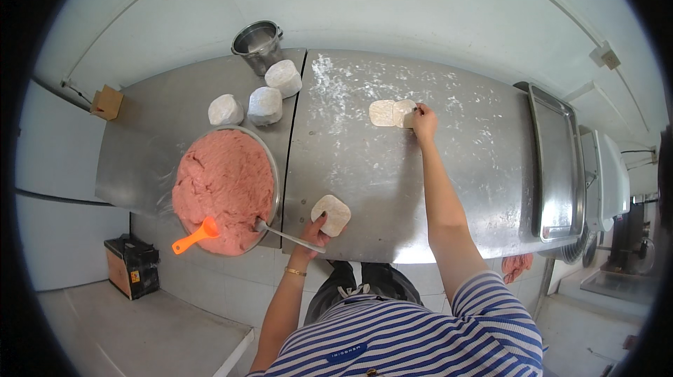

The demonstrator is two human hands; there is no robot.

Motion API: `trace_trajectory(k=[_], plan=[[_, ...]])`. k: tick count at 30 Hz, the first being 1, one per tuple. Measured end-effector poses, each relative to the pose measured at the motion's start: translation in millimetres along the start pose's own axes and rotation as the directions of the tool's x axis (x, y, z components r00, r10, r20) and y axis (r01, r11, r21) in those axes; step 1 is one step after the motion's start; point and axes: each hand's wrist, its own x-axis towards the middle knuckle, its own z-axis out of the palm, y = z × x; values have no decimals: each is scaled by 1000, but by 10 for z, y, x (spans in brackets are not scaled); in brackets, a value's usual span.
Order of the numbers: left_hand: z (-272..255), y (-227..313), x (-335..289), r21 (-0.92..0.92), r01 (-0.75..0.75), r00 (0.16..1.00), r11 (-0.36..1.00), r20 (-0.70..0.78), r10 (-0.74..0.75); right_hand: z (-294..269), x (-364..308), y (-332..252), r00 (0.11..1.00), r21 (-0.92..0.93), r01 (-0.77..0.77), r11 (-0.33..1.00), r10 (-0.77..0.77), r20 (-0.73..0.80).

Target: The person greases a metal baking tray with a brush, then scoops pink dough from a large container, weighs a small portion on a digital scale, and shapes it by hand on a floured stainless steel table. The person places the shaped dough onto the tray and continues to flatten additional dough pieces.

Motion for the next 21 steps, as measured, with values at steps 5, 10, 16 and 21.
trace_trajectory(k=[5,10,16,21], plan=[[6,-8,35,-28,20,1000,999,-10,-20,-41,200,121,998,-90,62,994,-59,27],[-25,-11,2,-28,14,999,1000,-33,-15,-187,-114,-347,828,-182,561,807,-545,135],[8,0,21,10,9,1000,1000,-16,-9,81,-375,-253,830,71,493,867,-493,261],[10,18,21,-14,25,999,1000,-26,-25,205,-438,-338,887,21,434,901,-431,167]])
